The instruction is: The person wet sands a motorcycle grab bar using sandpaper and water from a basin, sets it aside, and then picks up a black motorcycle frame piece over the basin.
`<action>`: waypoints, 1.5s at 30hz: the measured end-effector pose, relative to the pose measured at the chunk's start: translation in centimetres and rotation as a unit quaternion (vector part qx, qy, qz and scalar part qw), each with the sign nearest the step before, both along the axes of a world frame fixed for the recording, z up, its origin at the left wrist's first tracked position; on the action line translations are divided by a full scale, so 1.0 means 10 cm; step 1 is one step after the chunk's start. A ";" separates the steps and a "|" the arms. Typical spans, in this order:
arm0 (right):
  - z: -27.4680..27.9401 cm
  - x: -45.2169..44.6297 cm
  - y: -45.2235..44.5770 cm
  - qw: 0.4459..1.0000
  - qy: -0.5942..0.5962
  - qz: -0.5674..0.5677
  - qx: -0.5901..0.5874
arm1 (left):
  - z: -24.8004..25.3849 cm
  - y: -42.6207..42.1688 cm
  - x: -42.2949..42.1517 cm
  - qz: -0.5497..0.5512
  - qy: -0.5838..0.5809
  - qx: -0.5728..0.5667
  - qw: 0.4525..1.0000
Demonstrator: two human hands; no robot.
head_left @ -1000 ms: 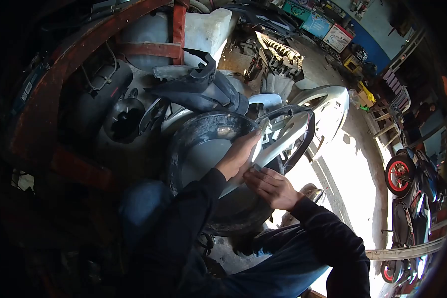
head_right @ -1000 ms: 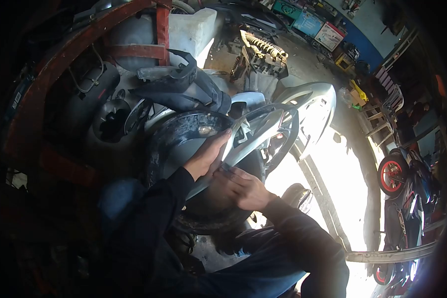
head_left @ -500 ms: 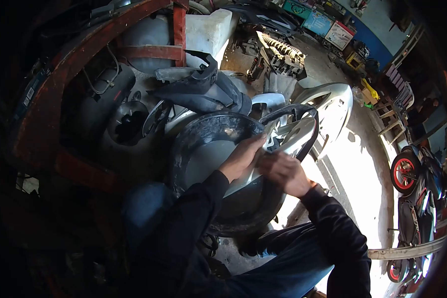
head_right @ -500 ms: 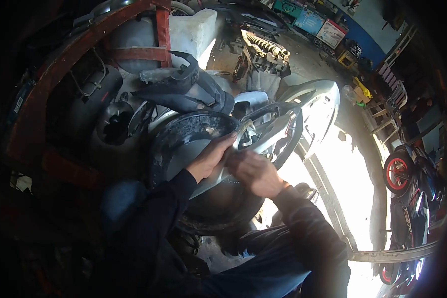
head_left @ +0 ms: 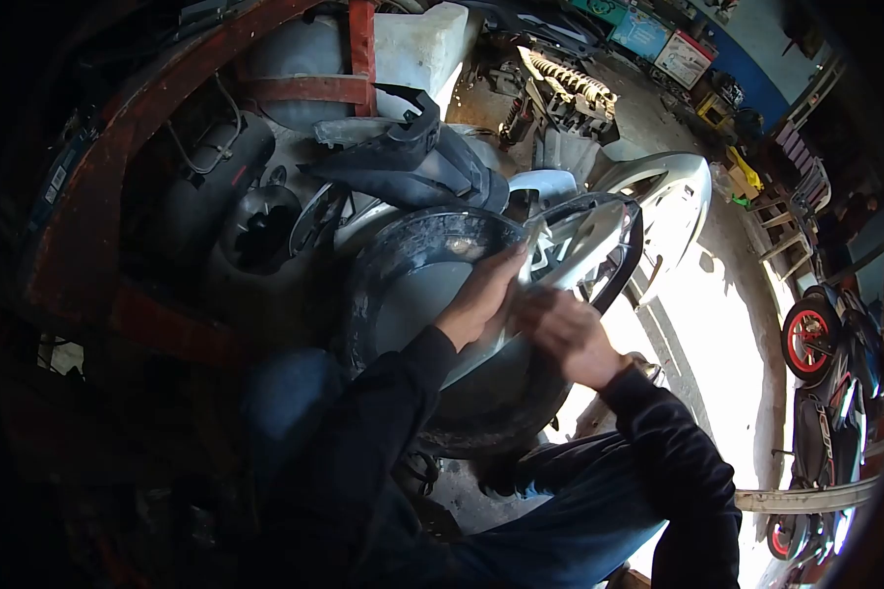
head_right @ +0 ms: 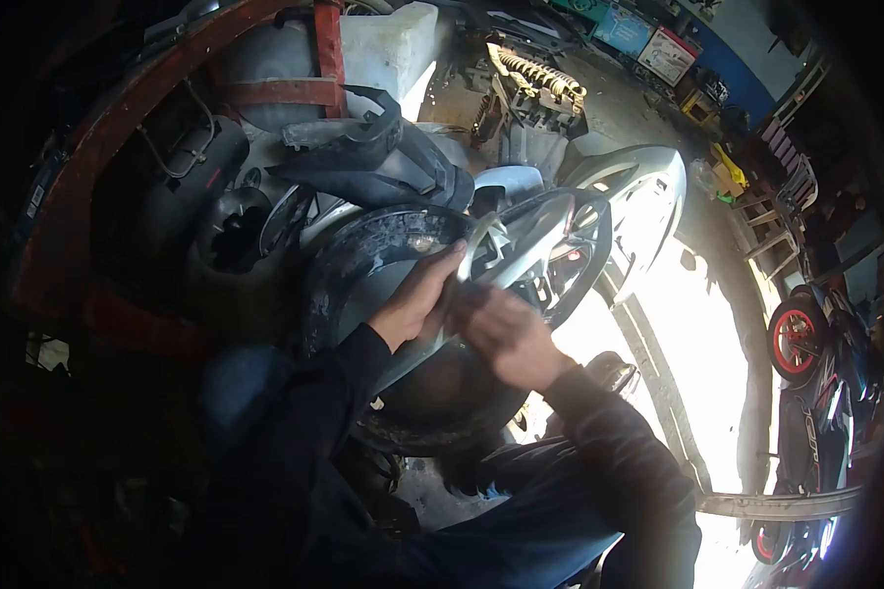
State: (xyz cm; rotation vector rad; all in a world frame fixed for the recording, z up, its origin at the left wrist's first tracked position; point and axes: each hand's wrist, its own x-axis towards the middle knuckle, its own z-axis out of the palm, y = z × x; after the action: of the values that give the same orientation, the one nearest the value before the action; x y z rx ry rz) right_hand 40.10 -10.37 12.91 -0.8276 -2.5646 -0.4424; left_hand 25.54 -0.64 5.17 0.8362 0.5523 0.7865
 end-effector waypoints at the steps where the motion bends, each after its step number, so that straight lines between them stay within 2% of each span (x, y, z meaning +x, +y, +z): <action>1: -0.14 -0.01 -0.11 0.998 -0.052 0.012 -0.024 | 0.09 -0.01 -0.05 -0.009 0.008 -0.020 1.000; 3: -0.18 0.04 -0.05 0.999 -0.031 0.041 -0.019 | 0.08 0.04 -0.05 0.028 0.018 -0.020 0.999; 4: -0.12 0.10 0.01 1.000 -0.003 -0.014 -0.001 | 0.16 0.03 -0.09 0.005 -0.030 -0.078 0.996; 5: -0.02 0.17 0.10 0.997 0.024 -0.066 0.015 | 0.07 0.10 -0.06 0.019 -0.042 -0.071 0.996; 7: 0.04 0.11 0.04 0.995 0.002 -0.095 0.021 | 0.08 0.11 -0.13 -0.001 -0.045 -0.131 0.990; 8: -0.04 0.01 -0.01 0.998 -0.029 -0.052 0.017 | 0.12 0.12 -0.16 0.004 -0.018 -0.141 0.990; 10: -0.05 -0.05 0.03 0.998 -0.061 0.016 0.006 | 0.13 0.14 -0.25 -0.021 -0.001 -0.121 0.992; 11: 0.04 0.01 0.13 0.999 -0.026 -0.002 0.019 | 0.09 0.14 -0.31 -0.045 0.018 -0.107 0.993; 12: 0.11 0.09 0.24 0.998 -0.008 -0.053 0.038 | -0.06 0.15 -0.18 0.037 0.010 -0.055 0.998; 13: 0.16 0.16 0.30 0.993 0.010 -0.104 0.052 | 0.00 0.09 -0.18 0.072 0.047 0.004 0.996; 15: 0.09 0.08 0.19 0.995 -0.024 -0.094 0.025 | -0.15 0.14 -0.19 0.046 0.052 0.014 0.997; 17: -0.14 -0.06 0.04 0.998 -0.062 -0.004 -0.002 | 0.10 0.05 -0.30 0.012 0.063 -0.081 0.995; 18: -0.02 -0.08 0.10 0.998 -0.065 0.007 0.001 | 0.18 0.01 -0.34 0.017 0.066 -0.051 0.996; 19: 0.14 -0.03 0.19 0.998 -0.020 -0.057 -0.002 | 0.17 0.03 -0.31 0.020 0.064 -0.046 0.997; 20: 0.29 0.06 0.30 0.995 -0.009 -0.099 0.024 | 0.12 0.04 -0.27 0.069 0.082 -0.007 0.994; 21: 0.35 0.12 0.34 0.989 0.004 -0.143 0.043 | 0.10 0.00 -0.26 0.116 0.102 0.027 0.988; 22: 0.25 0.07 0.30 0.987 -0.001 -0.150 0.049 | 0.12 -0.03 -0.27 0.111 0.100 0.025 0.988; 25: 0.03 -0.04 0.14 0.999 -0.047 -0.024 0.006 | 0.06 -0.04 -0.29 0.074 0.128 0.007 0.989; 26: 0.13 0.03 0.24 0.999 -0.022 -0.041 0.004 | -0.11 0.01 -0.24 0.090 0.124 0.037 0.987; 27: 0.23 0.09 0.37 0.994 0.015 -0.102 0.025 | -0.04 0.02 -0.24 0.091 0.125 0.041 0.987; 29: 0.28 0.09 0.41 0.987 0.013 -0.147 0.059 | 0.07 -0.06 -0.25 0.127 0.167 0.070 0.975; 32: 0.01 0.14 0.28 0.998 -0.021 -0.055 0.030 | 0.04 -0.07 -0.25 0.124 0.163 0.079 0.976; 33: 0.09 0.18 0.34 0.998 -0.020 -0.057 0.033 | 0.05 -0.08 -0.25 0.125 0.167 0.076 0.975; 35: 0.27 0.26 0.51 0.983 0.034 -0.166 0.069 | 0.13 -0.10 -0.27 0.124 0.180 0.051 0.974; 38: -0.01 0.24 0.35 0.991 0.035 -0.111 0.061 | 0.12 -0.08 -0.28 0.112 0.170 0.057 0.977; 40: 0.07 0.20 0.37 0.993 0.014 -0.081 0.079 | 0.13 -0.12 -0.31 0.143 0.199 0.084 0.966; 43: 0.17 0.07 0.41 0.984 0.052 -0.147 0.092 | -0.07 0.00 -0.33 0.121 0.174 0.070 0.975; 45: 0.03 -0.01 0.30 0.993 0.037 -0.089 0.068 | -0.14 0.00 -0.33 0.135 0.179 0.086 0.971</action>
State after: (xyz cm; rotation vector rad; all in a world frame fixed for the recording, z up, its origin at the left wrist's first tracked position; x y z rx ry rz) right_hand 39.96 -7.33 13.18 -1.0060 -2.3728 -0.6215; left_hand 22.28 -0.62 3.81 1.0884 0.9424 0.9478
